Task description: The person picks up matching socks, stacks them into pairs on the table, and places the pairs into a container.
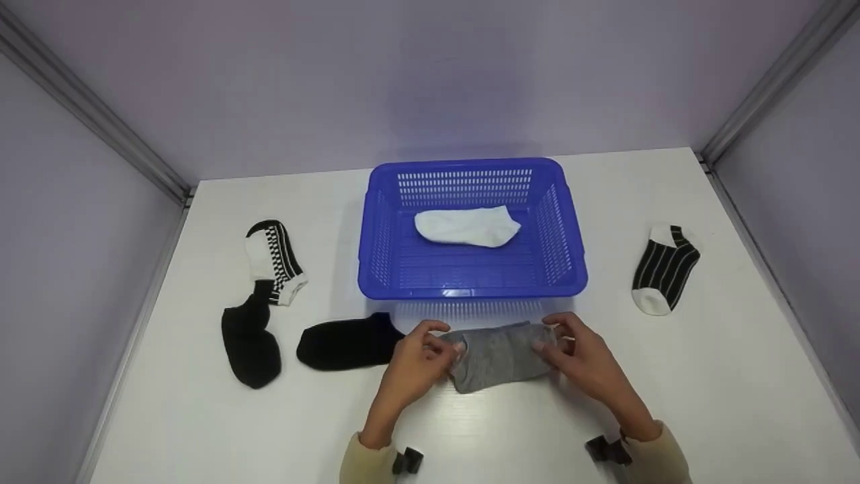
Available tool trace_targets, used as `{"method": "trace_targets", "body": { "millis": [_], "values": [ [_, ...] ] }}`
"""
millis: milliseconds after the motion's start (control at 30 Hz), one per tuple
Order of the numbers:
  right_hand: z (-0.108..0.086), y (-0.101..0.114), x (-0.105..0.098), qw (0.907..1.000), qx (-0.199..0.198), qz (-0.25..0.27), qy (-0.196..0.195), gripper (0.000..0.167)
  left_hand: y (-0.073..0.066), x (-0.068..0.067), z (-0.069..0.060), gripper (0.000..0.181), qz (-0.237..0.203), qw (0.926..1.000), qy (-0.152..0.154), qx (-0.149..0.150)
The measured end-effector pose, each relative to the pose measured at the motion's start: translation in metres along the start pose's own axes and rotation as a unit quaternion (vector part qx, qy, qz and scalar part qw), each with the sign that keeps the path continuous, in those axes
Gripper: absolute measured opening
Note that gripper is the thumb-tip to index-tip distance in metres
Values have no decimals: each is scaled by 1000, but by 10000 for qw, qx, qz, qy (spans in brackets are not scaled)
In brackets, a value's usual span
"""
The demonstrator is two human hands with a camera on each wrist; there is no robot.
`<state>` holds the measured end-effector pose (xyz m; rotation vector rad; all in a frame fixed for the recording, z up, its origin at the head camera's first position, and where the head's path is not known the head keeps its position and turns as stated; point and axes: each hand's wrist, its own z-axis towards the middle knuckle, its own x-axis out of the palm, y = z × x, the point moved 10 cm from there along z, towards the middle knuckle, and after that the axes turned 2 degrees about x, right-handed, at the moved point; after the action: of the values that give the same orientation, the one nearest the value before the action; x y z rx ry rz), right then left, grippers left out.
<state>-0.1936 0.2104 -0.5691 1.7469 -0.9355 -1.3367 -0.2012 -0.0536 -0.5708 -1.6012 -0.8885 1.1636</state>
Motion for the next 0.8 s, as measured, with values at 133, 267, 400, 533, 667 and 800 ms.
{"method": "trace_targets", "body": {
  "millis": [133,267,400,533,667,800],
  "values": [
    [-1,-1,-2,9989,-86,-460,-88,49,-5,5,0,55,1039,9944,-28,192],
    [-2,1,-5,9967,-283,-733,-210,48,-10,6,2,42,1439,9888,-253,316],
    [-3,1,-14,9962,-349,-723,-342,44,-16,3,4,35,1531,9859,-476,472],
    [-2,-1,-18,9973,-201,-588,-399,41,-17,-6,4,34,1622,9836,-588,525],
    [0,-4,-13,9971,-53,-705,-284,35,-12,-10,3,34,1980,9771,-705,344],
    [1,-5,-9,9946,93,-1020,-186,28,-12,-10,1,32,2314,9691,-840,160]
  ]
}}
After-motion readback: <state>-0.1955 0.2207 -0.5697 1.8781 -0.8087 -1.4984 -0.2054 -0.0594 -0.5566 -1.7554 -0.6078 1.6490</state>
